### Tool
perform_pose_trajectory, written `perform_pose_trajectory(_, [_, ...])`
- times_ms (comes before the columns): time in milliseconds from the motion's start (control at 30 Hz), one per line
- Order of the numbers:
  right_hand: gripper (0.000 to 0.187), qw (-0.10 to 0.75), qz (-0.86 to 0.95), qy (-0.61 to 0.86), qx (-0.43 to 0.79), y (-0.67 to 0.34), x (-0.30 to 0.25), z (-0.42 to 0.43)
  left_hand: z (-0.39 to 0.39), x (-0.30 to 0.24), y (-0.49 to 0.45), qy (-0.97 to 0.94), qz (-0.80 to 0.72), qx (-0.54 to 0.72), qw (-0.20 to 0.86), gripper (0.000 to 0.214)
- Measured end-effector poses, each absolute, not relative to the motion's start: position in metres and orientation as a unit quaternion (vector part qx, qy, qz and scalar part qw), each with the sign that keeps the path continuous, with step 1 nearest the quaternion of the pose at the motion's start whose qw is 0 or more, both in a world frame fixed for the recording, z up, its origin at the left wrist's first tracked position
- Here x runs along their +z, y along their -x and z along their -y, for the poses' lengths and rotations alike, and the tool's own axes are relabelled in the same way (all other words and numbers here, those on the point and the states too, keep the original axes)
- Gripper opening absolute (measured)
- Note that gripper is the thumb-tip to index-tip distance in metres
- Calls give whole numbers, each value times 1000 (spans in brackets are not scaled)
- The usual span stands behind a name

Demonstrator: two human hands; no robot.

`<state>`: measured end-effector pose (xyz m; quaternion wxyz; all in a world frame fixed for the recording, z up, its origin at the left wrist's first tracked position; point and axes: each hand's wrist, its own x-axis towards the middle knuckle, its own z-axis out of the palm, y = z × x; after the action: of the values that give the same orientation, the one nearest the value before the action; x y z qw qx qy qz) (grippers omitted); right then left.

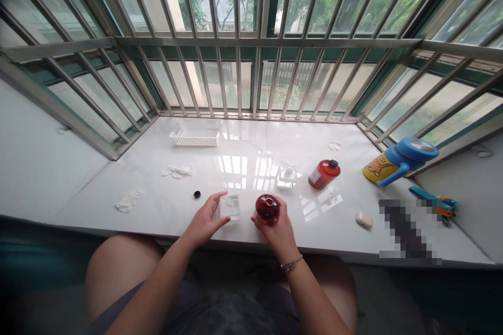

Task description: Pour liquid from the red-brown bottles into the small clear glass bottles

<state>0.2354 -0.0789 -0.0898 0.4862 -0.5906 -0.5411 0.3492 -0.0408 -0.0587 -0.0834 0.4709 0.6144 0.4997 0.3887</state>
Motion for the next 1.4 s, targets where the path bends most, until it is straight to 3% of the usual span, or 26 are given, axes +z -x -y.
perform_pose_trajectory(167, [87, 479, 557, 575, 361, -232, -99, 79, 60, -77, 58, -610, -518, 358, 481, 89])
perform_pose_trajectory(233, [87, 481, 557, 571, 362, -230, -103, 79, 60, -73, 68, -602, -536, 376, 457, 81])
perform_pose_trajectory(367, [88, 485, 560, 573, 349, -228, -109, 79, 51, -68, 94, -591, -634, 409, 286, 56])
perform_pose_trajectory(467, [89, 488, 566, 573, 338, -227, -114, 78, 37, -71, 111, -617, -692, 343, 153, 50])
perform_pose_trajectory(567, [89, 485, 578, 572, 322, -228, -117, 77, 25, -74, 119, -649, -700, 280, 104, 42])
perform_pose_trajectory(767, [86, 486, 593, 562, 310, -227, -114, 77, 17, -70, 115, -650, -704, 263, 113, 20])
perform_pose_trajectory(933, [87, 492, 594, 561, 301, -226, -112, 76, 24, -35, 95, -637, -693, 279, 190, 31])
perform_pose_trajectory(1167, [86, 505, 596, 553, 290, -223, -110, 76, 38, 32, 16, -796, -480, 296, 219, 23])
perform_pose_trajectory(1400, [82, 506, 600, 544, 297, -223, -109, 76, 27, 41, -43, -866, -394, 204, 231, 21])
